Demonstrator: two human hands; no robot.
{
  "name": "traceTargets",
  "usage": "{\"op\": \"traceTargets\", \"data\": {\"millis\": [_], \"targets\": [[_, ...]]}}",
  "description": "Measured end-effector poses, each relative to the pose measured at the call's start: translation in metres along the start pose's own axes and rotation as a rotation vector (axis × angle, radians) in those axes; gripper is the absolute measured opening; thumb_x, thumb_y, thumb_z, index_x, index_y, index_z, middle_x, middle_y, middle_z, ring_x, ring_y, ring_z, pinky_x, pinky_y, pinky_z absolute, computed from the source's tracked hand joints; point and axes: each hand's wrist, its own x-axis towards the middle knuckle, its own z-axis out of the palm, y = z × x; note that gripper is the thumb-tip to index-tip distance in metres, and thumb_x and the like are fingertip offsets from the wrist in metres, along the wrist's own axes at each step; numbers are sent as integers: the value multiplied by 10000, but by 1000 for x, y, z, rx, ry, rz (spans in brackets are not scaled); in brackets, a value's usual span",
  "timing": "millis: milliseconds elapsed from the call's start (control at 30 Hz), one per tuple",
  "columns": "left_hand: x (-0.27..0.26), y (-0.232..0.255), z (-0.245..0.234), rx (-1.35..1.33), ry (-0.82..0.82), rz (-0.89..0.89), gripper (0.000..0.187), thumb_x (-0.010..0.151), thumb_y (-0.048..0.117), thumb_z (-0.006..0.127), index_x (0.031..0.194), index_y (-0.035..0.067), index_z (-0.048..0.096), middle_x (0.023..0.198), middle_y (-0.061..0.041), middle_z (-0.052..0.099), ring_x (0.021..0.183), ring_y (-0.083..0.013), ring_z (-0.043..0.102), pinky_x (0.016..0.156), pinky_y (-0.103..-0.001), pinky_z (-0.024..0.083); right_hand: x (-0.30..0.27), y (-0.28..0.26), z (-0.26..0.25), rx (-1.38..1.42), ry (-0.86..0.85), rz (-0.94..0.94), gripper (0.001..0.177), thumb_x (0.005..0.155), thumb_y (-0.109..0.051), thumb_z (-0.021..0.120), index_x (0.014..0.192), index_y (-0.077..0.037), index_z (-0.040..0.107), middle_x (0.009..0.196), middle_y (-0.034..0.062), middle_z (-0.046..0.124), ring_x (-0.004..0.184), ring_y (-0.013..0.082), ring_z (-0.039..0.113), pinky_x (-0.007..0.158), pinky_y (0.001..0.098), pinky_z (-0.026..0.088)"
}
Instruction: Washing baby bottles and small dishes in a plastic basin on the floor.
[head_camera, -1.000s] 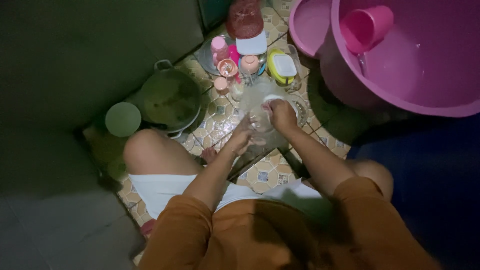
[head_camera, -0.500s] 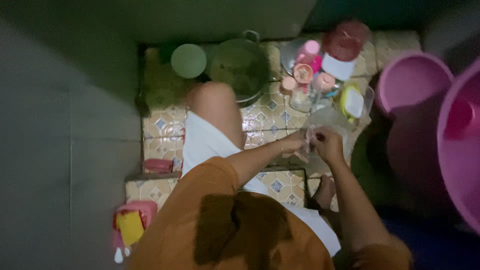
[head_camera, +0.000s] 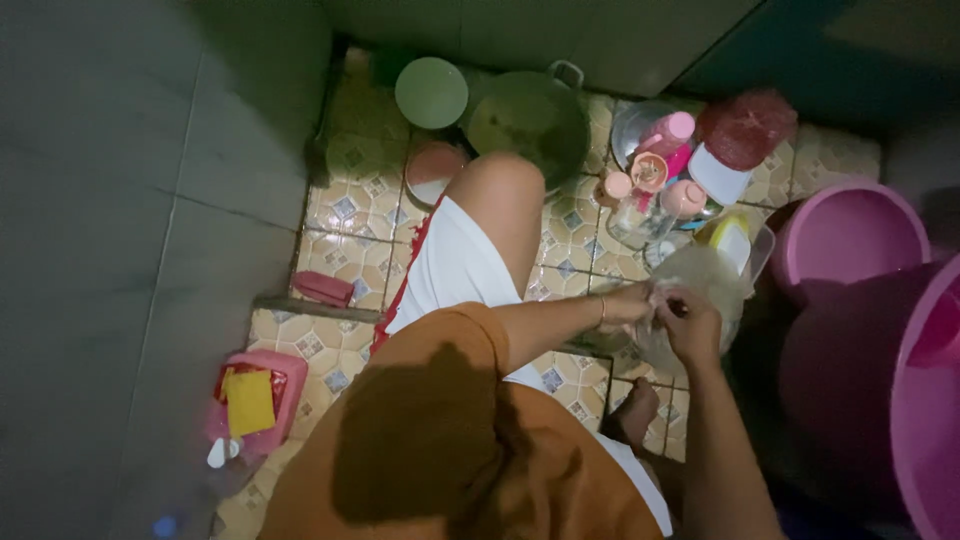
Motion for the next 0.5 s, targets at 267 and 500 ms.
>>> {"op": "traceTargets", "data": {"millis": [267, 500], "targets": [[-69, 82, 26, -182, -105, -78, 775, 865, 75, 600, 1526, 293, 259, 1393, -171, 524, 981, -340, 670, 652, -486, 675, -1, 23, -9, -163, -69, 186, 219, 946, -163, 757, 1081, 10, 764, 948, 179, 772, 815, 259, 746, 795, 367, 573], [-11, -1, -8, -116, -199, 20, 547, 1006, 144, 574, 1531, 25, 472, 1413, -288, 592, 1099, -415, 681, 751, -544, 687, 1, 20, 8, -57, -36, -174, 216, 847, -133, 791, 1022, -11, 755, 1020, 175, 747, 881, 287, 718, 787, 377, 564]]}}
